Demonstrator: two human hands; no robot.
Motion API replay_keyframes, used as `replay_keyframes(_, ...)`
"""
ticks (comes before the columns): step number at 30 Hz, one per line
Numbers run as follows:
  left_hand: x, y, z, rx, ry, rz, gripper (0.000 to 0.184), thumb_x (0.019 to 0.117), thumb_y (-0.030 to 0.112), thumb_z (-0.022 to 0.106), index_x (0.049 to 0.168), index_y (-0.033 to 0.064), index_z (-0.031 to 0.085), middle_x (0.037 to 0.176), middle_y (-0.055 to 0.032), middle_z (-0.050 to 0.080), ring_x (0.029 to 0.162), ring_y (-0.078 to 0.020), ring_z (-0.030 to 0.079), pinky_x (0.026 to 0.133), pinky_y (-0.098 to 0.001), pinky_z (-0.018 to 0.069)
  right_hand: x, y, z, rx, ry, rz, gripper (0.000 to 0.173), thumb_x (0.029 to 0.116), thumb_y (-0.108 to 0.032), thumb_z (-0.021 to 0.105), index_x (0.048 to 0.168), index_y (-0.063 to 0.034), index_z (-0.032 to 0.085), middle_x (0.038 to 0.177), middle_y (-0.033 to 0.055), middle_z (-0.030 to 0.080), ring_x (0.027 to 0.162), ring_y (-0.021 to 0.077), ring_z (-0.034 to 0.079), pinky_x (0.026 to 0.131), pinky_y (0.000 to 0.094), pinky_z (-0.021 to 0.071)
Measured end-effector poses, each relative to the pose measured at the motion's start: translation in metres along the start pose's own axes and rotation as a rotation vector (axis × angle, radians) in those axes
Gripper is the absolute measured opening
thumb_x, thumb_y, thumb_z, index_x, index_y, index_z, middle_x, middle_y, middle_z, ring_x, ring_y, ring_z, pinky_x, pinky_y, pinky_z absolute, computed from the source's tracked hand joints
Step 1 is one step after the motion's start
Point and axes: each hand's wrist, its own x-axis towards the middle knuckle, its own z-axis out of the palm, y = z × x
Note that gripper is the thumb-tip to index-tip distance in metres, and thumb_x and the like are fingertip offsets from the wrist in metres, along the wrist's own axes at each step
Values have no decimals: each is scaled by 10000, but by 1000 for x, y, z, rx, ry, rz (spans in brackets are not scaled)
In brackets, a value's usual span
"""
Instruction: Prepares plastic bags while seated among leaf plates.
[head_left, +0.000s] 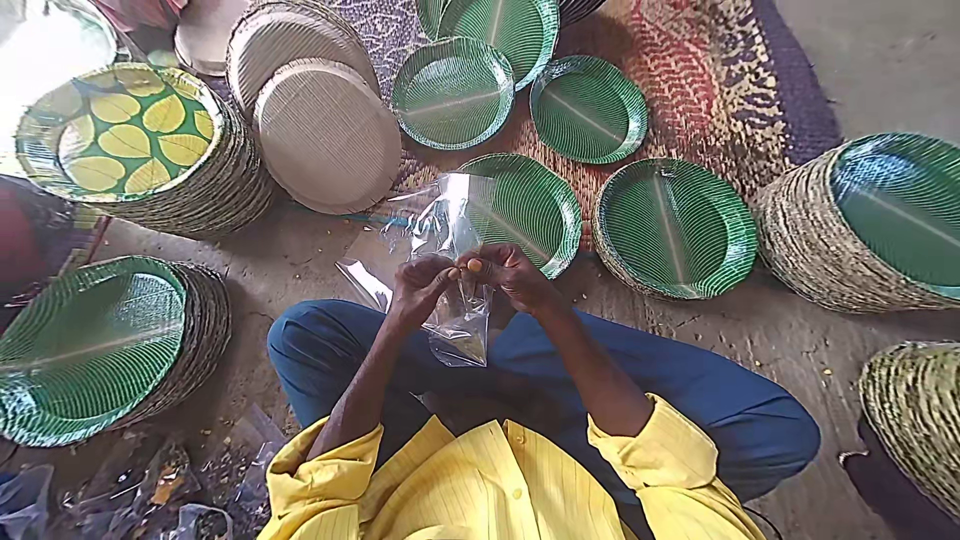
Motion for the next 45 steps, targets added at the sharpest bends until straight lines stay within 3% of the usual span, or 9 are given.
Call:
replay_keyframes(5, -1, 1, 1, -65, 20, -23, 137, 950, 51, 638, 904, 141, 730, 822, 97, 720, 771, 0, 660, 756, -211, 567, -1, 0, -1, 61, -34, 18, 222, 1028, -55, 526, 1085, -52, 740, 942, 6, 751, 785, 69, 706, 752, 248, 611)
replay_keyframes(10, 0, 2, 2, -86, 36, -38, 141, 942, 41, 641, 895, 139, 730, 809, 93, 720, 758, 2, 656, 748, -205, 562, 0, -1, 0, 49, -27, 2, 242, 1036, -53, 498, 1086, -45, 734, 900, -9, 744, 765, 59, 700, 743, 241, 607)
replay_keyframes(20, 1, -1, 1, -123, 18, -40, 134, 957, 95, 657, 891, 177, 739, 830, 107, 729, 797, 2, 671, 796, -219, 572, 0, -5, 3, 70, 15, 44, 262, 1039, -38, 467, 1056, -30, 728, 909, 10, 748, 773, 75, 707, 743, 253, 610)
replay_keyframes(27, 1, -4, 1, -124, 28, -40, 170, 959, 45, 622, 908, 163, 732, 842, 91, 736, 808, -20, 684, 819, -245, 580, 1, -4, 6, 79, 52, 46, 273, 1049, -52, 456, 1023, -23, 726, 846, 11, 740, 721, 70, 696, 710, 245, 603)
replay_keyframes(35, 0, -4, 1, -131, 26, -17, 140, 954, 93, 666, 913, 189, 759, 864, 102, 744, 818, -9, 684, 813, -227, 578, 1, -4, 8, 61, 82, 43, 273, 1052, -52, 457, 971, -32, 717, 802, -2, 719, 702, 60, 679, 694, 236, 592)
replay_keyframes(45, -1, 1, 2, -132, 37, -20, 198, 954, 36, 623, 908, 172, 759, 872, 82, 759, 837, -36, 711, 837, -242, 590, 1, -2, 5, 44, 184, 1, 216, 1017, -24, 542, 895, -67, 714, 767, -25, 697, 686, 39, 649, 698, 227, 571)
